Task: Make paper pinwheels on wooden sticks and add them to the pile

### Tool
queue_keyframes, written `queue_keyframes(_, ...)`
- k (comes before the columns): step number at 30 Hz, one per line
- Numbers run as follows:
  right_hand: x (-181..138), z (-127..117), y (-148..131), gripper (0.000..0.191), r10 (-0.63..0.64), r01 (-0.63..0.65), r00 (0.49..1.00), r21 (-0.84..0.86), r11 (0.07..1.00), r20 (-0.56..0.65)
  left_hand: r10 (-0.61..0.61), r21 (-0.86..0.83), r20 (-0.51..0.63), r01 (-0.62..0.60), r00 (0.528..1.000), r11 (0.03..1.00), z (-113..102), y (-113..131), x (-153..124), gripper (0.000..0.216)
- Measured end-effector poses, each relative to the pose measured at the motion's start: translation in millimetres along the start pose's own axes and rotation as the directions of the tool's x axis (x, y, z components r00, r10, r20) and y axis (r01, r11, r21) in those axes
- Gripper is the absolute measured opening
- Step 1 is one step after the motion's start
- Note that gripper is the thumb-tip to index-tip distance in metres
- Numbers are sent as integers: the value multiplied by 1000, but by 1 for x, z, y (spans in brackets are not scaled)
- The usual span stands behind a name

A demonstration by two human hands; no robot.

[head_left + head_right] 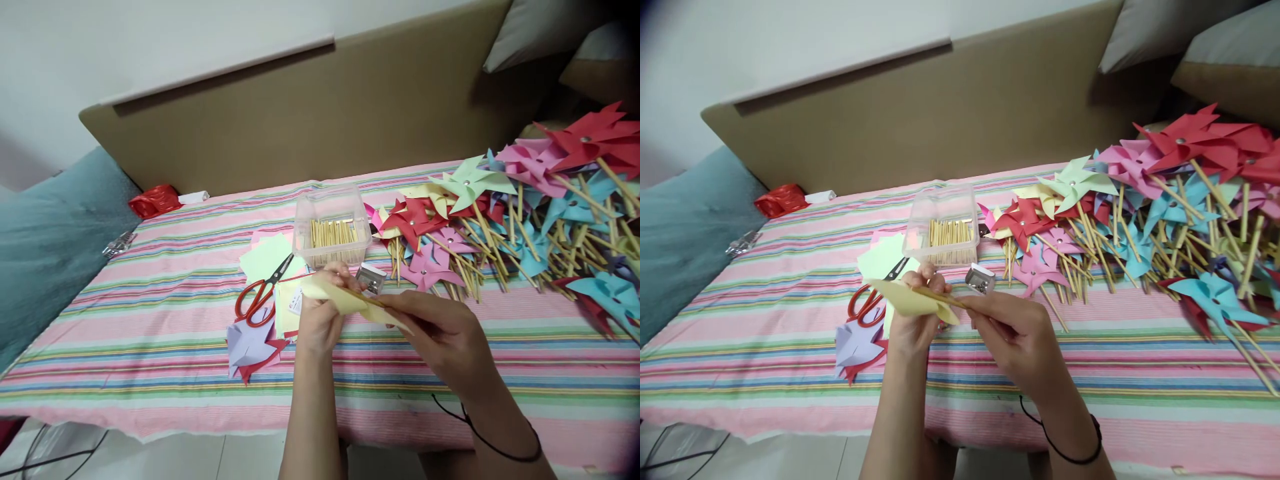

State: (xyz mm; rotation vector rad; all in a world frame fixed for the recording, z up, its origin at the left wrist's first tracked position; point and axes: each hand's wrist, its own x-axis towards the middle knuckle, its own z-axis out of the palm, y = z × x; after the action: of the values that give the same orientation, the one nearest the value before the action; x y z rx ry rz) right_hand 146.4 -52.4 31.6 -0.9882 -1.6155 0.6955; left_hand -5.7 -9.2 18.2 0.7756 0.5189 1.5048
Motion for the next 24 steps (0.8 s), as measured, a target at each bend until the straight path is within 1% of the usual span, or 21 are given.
queue_keyframes(3,1,-3,-5,29,-110,112,993,-68,991,37,-33,-37,-31,32,999,999,4,4,-1,40)
queue_keyframes(6,2,-4,-9,33,-174,177,984,-87,980,42,-40,-97,-19,38,999,995,6,6,-2,41)
queue_keyframes(11,1,-3,-14,31,-210,213,977,-102,972,37,-21,-153,18,24,1000,988,6,4,-3,40)
queue_keyframes(15,1,-2,-15,30,-202,204,979,-111,973,26,-16,-156,44,23,999,988,5,4,-4,37)
queue_keyframes(18,2,-1,-13,26,-137,140,990,-98,985,40,1,-132,63,8,998,991,3,4,-4,34)
queue_keyframes(20,2,0,-10,22,-38,44,996,-83,996,78,13,-91,38,-9,999,996,2,4,-4,30)
queue_keyframes(22,2,1,-5,19,99,-90,987,-73,993,124,15,-32,-51,-17,999,999,1,2,-3,30)
queue_keyframes(24,1,1,2,18,233,-227,961,-62,972,147,24,32,-182,-19,983,999,2,0,-1,30)
